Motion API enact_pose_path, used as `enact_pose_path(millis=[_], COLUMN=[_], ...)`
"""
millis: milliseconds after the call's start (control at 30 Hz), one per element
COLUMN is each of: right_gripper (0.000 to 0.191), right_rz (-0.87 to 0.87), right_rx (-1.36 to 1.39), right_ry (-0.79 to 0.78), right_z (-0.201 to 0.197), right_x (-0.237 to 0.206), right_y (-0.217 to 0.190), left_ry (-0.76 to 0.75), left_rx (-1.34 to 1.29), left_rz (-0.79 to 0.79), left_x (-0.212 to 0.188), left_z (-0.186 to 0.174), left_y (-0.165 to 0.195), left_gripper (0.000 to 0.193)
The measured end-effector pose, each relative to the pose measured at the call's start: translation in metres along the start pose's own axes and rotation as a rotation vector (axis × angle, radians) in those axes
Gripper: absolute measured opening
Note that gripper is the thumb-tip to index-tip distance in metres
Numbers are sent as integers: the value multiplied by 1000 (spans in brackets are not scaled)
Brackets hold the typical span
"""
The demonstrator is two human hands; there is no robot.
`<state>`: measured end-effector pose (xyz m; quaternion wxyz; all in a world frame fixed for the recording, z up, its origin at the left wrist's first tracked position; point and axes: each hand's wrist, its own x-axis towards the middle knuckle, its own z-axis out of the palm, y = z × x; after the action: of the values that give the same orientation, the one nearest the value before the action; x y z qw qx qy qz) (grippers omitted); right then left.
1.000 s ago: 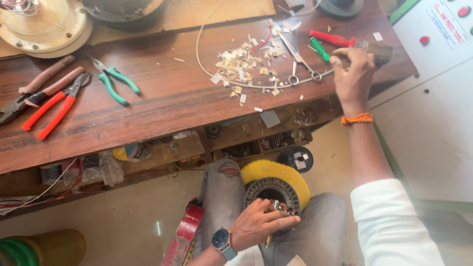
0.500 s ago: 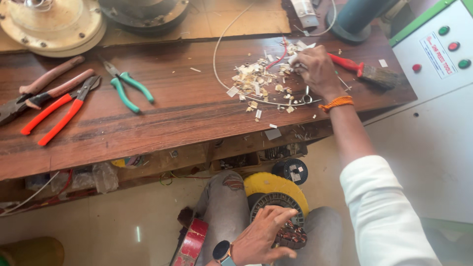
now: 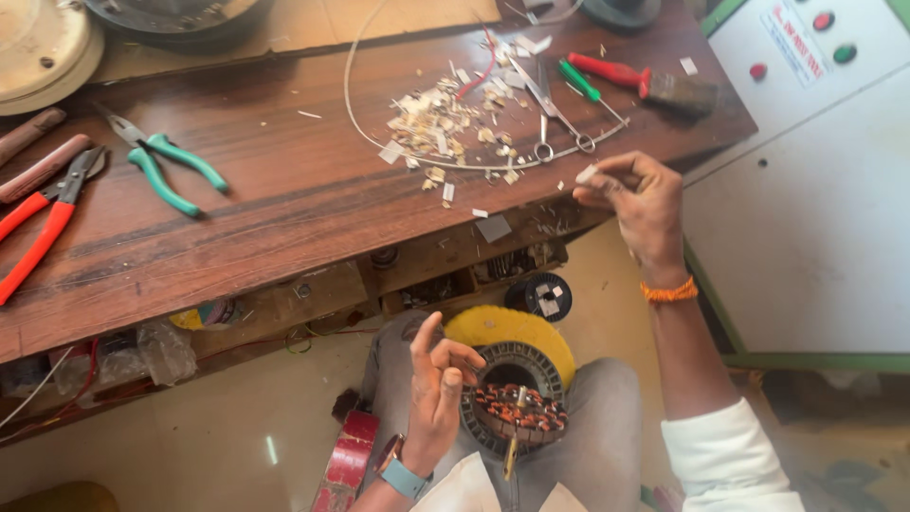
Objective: The person sits with a copper-wound motor armature on their lap and cuts small pieces of white insulation paper with scissors. They insert the cut pieces into the armature slots between the copper windings and press them into place by hand, occasionally using a green screwdriver to help seat the insulation.
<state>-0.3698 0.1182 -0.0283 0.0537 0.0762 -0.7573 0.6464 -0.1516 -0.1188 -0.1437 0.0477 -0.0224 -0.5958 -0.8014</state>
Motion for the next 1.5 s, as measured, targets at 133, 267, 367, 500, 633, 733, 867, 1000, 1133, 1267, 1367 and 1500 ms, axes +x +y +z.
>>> enact_pose_path(millis=[133,267,367,500,633,733,867,1000,1133,1267,1367,1500], right_gripper=[9,8,11,15,24,30,33,54,75,73,73,48], right_rz=[34,71,97,-4,-185,-271,-280,-136,-203,39,84,159], right_rx=[-18,-29,25,34,-119,-223,-718,-1044,-1179,-1213,-1350,-1465], right_ry=[7,-101,-172,-312,-224,-109,85,111,99,42,43,-87], right_z=[-16,-5,12,13,1,-1,3,24,45,56,64,70], right_x=[-63,-119,-149,-157,-121,-63,12,42,40,42,45,48], right_y=[14,11,1,-14,-21,-21,-25,-32,-37,-53,-69,-90], left_ry=[-100,-119,-178,-149,-124,-131,-193,-303,-277,-283,-273,-350], left_rx=[203,239,75,136,42,113,167,175,302,335,304,68], left_rz=[-43,100,21,152,-39,-46,141,80,163,364,125,-85], left_x=[2,18,30,34,33,35,34,36,39,37,37,35], left_z=[18,47,59,58,44,32,29,24,19,18,21,15], left_y=[22,53,72,72,50,31,15,17,21,32,46,61], left_gripper=[44,46,51,18,12,9,10,9,10,13,16,48])
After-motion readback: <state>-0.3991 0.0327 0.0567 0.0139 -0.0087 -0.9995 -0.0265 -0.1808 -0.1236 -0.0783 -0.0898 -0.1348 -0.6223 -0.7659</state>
